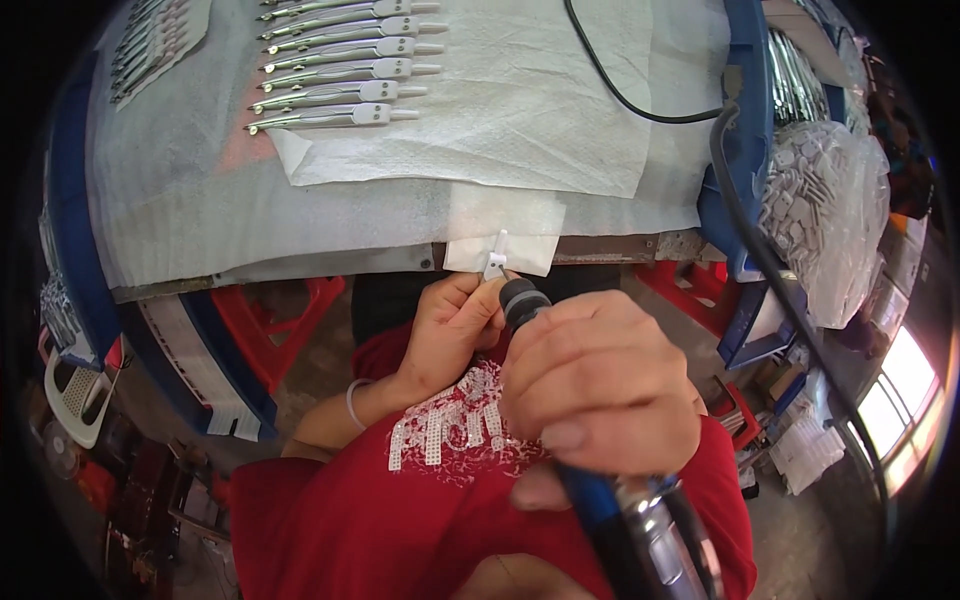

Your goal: Polishing small metal components using a handheld rotary tool at a workshop station.

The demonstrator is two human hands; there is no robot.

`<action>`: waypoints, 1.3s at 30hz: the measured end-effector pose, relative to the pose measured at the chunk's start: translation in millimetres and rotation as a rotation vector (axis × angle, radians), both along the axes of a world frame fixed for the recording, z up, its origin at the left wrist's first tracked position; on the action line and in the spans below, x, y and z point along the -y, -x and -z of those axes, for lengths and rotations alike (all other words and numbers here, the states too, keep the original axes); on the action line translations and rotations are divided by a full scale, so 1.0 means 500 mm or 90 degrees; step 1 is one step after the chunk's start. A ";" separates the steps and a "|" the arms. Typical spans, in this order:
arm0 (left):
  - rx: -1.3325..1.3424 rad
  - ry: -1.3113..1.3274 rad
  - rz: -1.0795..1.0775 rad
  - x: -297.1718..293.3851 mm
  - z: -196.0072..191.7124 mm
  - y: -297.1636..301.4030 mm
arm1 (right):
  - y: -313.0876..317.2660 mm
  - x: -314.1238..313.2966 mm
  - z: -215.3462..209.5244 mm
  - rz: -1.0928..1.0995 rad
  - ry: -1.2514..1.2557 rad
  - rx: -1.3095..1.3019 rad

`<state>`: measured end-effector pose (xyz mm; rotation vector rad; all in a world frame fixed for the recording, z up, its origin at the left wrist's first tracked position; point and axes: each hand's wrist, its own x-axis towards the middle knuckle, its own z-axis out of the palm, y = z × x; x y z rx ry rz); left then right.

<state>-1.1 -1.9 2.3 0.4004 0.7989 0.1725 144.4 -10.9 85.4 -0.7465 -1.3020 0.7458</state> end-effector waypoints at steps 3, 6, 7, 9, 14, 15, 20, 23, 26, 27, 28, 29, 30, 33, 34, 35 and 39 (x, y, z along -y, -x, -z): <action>0.058 0.019 0.029 -0.014 -0.004 -0.009 | -0.032 0.017 -0.027 0.011 0.073 0.118; 0.043 0.003 0.049 -0.027 -0.006 -0.011 | -0.024 0.038 -0.037 0.118 0.072 0.043; 0.046 -0.008 0.051 -0.033 -0.008 -0.006 | -0.033 0.044 -0.043 0.109 0.063 0.031; 0.087 -0.004 0.121 -0.048 -0.011 0.008 | -0.030 0.054 -0.047 0.165 0.054 -0.006; 0.130 -0.285 0.300 -0.095 -0.104 0.091 | -0.017 0.074 -0.066 0.235 0.082 -0.046; 0.162 -0.368 0.291 -0.128 -0.128 0.104 | -0.023 0.074 -0.069 0.225 0.107 -0.031; -0.095 -0.530 0.102 -0.288 -0.235 0.156 | 0.006 0.061 -0.069 0.313 0.142 -0.055; -0.136 -0.817 -0.012 -0.489 -0.198 0.153 | -0.005 0.071 -0.072 0.250 0.151 -0.051; -0.171 -0.970 0.048 -0.710 -0.172 0.142 | -0.019 0.073 -0.091 0.199 0.161 -0.010; -0.229 -1.023 0.080 -0.762 -0.153 0.154 | -0.018 0.071 -0.074 0.200 0.171 -0.013; -0.213 -1.004 0.095 -0.816 -0.149 0.137 | -0.022 0.071 -0.086 0.195 0.154 0.002; -0.208 -0.986 0.112 -0.860 -0.140 0.126 | -0.023 0.071 -0.088 0.206 0.154 0.007; -0.206 -1.001 0.162 -0.902 -0.128 0.125 | -0.023 0.069 -0.092 0.212 0.157 0.011; -0.233 -0.998 0.288 -0.951 -0.108 0.114 | -0.026 0.066 -0.084 0.231 0.175 -0.003; -0.228 -0.966 0.320 -0.963 -0.100 0.114 | -0.027 0.065 -0.079 0.240 0.193 -0.002; -0.218 -0.931 0.352 -0.972 -0.094 0.110 | -0.023 0.065 -0.077 0.252 0.203 -0.028; -0.242 -0.913 0.373 -0.983 -0.086 0.113 | -0.030 0.044 -0.073 0.233 0.221 -0.036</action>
